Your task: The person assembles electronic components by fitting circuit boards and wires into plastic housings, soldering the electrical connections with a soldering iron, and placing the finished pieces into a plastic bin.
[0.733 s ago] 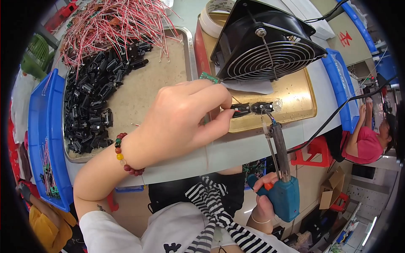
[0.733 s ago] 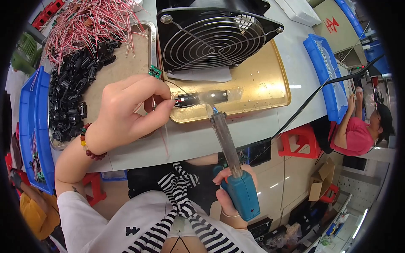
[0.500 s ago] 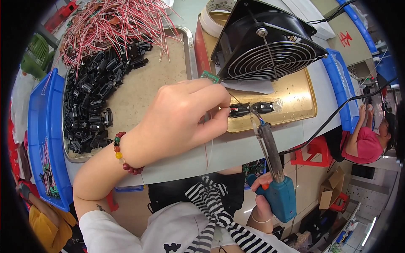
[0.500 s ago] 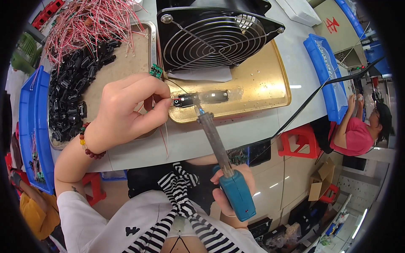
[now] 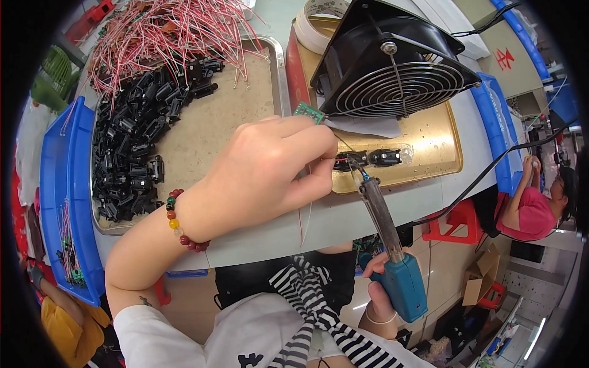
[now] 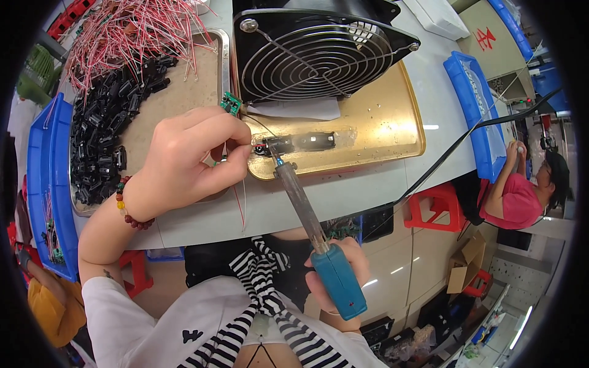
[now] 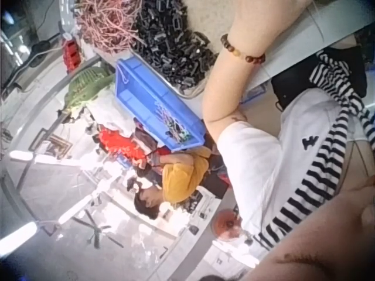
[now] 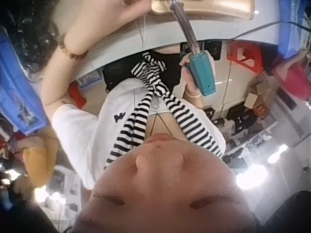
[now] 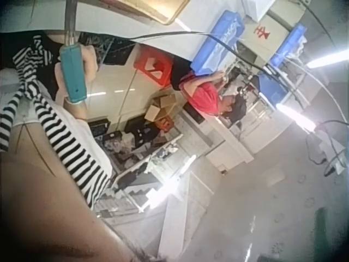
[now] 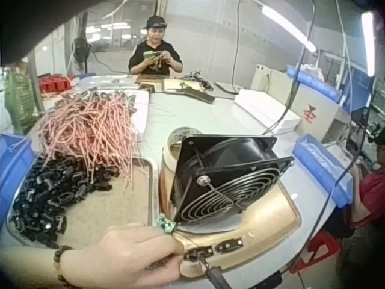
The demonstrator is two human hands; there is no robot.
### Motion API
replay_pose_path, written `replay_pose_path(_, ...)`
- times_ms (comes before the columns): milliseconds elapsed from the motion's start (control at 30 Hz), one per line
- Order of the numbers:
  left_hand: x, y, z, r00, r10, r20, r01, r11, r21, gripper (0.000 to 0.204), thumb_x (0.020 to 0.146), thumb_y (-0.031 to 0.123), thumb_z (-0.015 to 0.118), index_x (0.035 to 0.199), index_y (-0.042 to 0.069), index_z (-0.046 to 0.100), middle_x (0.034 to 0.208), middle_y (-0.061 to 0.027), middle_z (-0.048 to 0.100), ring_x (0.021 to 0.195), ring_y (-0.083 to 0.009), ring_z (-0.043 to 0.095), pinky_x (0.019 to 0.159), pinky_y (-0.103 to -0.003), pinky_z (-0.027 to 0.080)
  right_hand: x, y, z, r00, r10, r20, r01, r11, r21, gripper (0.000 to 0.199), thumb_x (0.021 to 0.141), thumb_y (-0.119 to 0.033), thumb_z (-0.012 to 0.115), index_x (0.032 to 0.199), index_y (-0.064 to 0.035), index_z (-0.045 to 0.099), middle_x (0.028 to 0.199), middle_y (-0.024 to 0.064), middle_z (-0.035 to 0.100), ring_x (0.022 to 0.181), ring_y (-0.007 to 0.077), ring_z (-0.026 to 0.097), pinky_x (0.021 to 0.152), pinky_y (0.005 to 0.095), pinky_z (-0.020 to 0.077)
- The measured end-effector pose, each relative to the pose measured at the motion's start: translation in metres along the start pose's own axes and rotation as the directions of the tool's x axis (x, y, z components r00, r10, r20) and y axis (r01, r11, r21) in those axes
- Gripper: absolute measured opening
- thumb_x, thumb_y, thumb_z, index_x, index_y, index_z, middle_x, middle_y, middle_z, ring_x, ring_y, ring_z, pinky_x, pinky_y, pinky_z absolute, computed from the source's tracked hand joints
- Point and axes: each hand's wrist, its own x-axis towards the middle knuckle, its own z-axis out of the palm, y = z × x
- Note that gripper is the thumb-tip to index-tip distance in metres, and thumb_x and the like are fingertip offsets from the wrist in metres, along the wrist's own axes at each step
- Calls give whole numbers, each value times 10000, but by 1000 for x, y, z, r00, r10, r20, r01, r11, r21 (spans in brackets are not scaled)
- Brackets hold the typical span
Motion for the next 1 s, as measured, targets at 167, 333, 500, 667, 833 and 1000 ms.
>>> replay_pose_path(167,1,-1,1,1000,10,-3,-10,1000,-3,106,694,-12,652,782,23,605,643,-58,564,548,-152,559,485,-254,449,0,3,-4,999,-34,36,36,998,-48,285,728,-188,705,940,-57,567,756,41,650,686,171,531,656,282,403)
replay_pose_path(333,0,-1,0,1000,7,13,-8,1000,5,105,693,-5,655,779,26,604,637,-55,555,545,-152,553,480,-258,439,-1,6,-6,998,-40,51,43,997,-60,302,734,-190,709,959,-46,570,734,37,640,674,166,526,646,283,407)
replay_pose_path(500,0,-1,0,1000,13,16,-14,1000,9,101,695,-1,651,779,26,602,637,-55,554,545,-154,552,483,-258,443,-2,6,-8,998,-23,55,25,999,-47,312,735,-192,711,968,-40,569,719,33,631,671,162,522,635,282,409)
replay_pose_path(667,0,-2,0,1000,15,14,-15,1000,7,96,698,0,648,775,27,599,639,-54,556,549,-154,557,487,-258,450,-7,16,-14,996,-34,88,39,997,-59,288,731,-191,704,937,-39,573,673,31,617,642,154,512,601,274,395)
replay_pose_path(833,-1,-1,1,1000,9,22,-9,1000,3,90,701,-4,643,772,29,599,641,-55,558,557,-151,566,495,-255,460,-7,14,-13,997,-32,72,37,997,-69,287,731,-209,712,916,-37,575,660,31,610,632,155,509,595,273,391)
replay_pose_path(1000,0,-2,0,1000,10,20,-10,1000,-1,89,704,-7,642,775,26,600,642,-56,558,556,-152,566,493,-258,458,-1,1,0,999,-36,36,38,998,-47,291,746,-220,716,921,-33,578,691,37,608,675,166,528,632,275,403)
